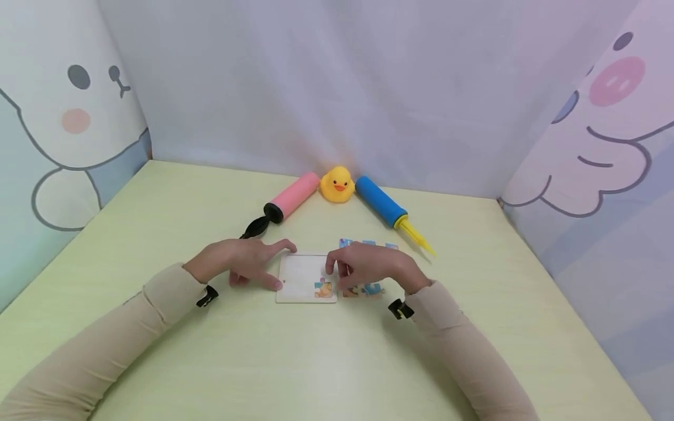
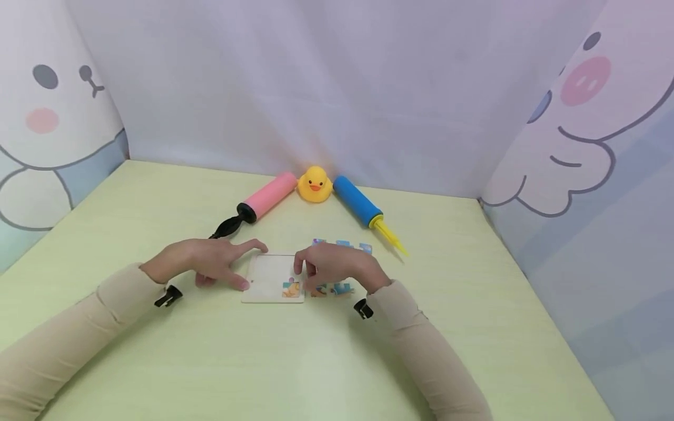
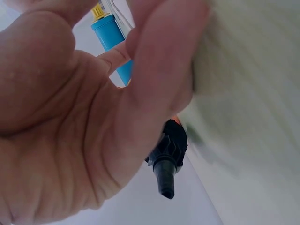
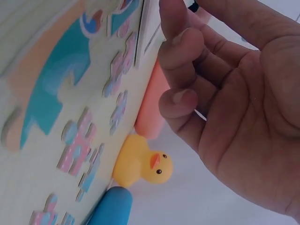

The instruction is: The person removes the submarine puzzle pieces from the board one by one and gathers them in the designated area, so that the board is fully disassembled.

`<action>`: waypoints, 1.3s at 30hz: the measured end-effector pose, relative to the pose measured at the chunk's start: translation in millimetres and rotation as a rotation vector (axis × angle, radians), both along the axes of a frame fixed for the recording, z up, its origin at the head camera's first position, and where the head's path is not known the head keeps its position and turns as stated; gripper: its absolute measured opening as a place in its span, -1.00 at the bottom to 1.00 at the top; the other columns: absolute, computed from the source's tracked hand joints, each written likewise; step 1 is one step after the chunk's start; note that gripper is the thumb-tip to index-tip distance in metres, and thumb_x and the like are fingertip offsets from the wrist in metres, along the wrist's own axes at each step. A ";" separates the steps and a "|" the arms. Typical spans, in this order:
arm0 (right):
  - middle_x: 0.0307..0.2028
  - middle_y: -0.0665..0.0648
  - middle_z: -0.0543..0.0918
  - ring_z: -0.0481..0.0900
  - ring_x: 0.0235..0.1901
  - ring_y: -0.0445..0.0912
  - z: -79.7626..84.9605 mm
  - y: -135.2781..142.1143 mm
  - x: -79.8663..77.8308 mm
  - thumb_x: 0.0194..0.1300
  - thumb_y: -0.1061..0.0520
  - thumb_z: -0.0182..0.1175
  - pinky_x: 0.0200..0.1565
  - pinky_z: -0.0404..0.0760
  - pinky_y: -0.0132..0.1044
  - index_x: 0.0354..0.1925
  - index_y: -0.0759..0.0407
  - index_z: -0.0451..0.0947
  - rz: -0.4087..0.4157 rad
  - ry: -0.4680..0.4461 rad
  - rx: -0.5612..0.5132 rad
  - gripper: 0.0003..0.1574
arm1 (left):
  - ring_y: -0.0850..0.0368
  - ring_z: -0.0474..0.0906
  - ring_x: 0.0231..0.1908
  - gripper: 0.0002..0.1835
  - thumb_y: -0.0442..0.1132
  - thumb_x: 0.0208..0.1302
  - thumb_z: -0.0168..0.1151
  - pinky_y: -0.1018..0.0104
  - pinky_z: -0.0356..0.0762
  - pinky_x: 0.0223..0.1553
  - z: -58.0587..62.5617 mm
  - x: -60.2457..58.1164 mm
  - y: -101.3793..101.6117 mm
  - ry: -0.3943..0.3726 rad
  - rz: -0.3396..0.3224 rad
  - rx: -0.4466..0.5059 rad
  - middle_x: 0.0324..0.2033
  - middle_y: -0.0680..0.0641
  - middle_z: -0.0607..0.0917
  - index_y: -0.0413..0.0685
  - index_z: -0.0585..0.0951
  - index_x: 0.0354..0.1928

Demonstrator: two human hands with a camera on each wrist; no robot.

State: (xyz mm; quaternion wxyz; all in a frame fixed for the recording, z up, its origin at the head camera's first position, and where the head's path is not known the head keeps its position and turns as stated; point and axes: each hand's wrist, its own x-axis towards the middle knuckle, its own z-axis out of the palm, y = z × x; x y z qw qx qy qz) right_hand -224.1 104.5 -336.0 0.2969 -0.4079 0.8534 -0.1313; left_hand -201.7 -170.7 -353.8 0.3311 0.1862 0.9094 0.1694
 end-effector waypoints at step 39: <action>-0.15 -0.04 0.51 0.50 -0.19 -0.15 -13.0 -18.8 9.5 0.30 -0.01 0.38 -0.15 0.54 -0.34 0.04 0.05 0.46 -0.101 0.020 0.017 -0.57 | 0.11 0.39 -0.75 -0.19 0.13 0.26 0.38 0.30 0.48 -0.66 -0.5 -2.0 1.6 -0.012 0.004 -0.009 -0.67 -0.07 0.45 0.41 0.09 0.41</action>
